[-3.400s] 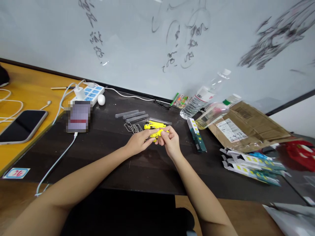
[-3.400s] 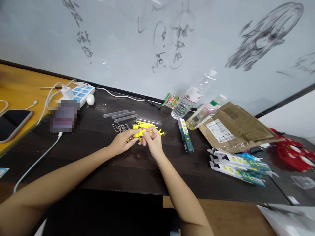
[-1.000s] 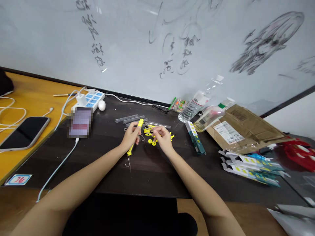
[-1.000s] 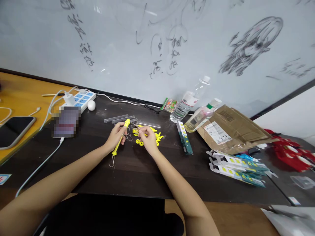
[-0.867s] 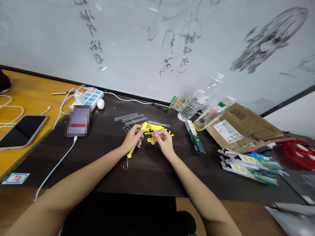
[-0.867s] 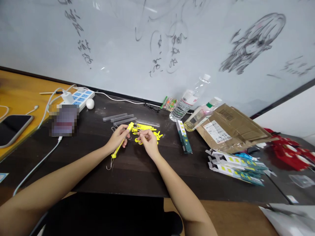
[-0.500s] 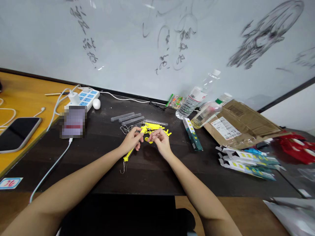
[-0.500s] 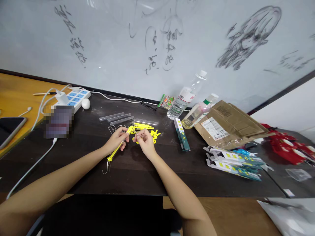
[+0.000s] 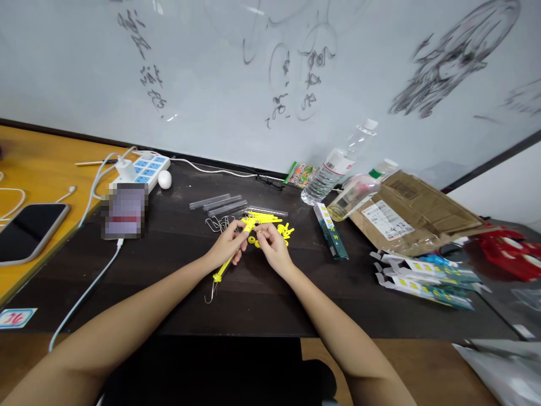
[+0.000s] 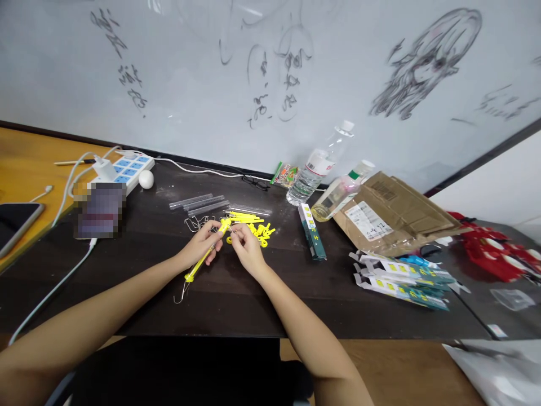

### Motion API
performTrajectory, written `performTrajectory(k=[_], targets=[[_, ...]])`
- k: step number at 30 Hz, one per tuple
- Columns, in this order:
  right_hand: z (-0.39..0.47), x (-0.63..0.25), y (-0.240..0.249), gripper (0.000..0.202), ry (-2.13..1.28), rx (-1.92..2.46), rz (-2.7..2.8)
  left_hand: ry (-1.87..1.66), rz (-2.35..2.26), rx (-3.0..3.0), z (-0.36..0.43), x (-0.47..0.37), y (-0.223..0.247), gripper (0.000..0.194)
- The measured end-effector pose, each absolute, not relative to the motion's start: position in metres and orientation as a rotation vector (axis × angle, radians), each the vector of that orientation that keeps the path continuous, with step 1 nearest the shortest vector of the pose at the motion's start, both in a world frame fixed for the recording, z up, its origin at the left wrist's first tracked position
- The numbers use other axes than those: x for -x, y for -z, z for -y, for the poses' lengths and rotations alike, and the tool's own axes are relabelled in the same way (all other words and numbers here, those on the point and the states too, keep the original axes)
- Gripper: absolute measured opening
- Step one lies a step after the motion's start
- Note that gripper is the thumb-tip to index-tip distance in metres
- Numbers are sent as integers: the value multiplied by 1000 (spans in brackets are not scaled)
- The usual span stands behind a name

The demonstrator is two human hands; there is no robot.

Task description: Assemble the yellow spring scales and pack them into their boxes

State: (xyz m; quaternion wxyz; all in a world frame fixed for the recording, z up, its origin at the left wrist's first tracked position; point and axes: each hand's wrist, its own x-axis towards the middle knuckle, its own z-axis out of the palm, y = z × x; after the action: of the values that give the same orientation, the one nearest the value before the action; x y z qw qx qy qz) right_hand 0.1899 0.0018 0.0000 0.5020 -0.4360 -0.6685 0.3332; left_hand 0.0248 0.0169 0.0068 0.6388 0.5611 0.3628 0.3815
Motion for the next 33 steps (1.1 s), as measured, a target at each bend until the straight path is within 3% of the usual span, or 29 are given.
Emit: performTrajectory(k=[10,33], targets=[[-1,-193,-10,10,-186,1148,1840,-844,-918,-1337,-15,-24,-9,21],[-1,-200,-13,18,-80,1302,2046,-711,-862,-1285,-16,-26,-3,15]])
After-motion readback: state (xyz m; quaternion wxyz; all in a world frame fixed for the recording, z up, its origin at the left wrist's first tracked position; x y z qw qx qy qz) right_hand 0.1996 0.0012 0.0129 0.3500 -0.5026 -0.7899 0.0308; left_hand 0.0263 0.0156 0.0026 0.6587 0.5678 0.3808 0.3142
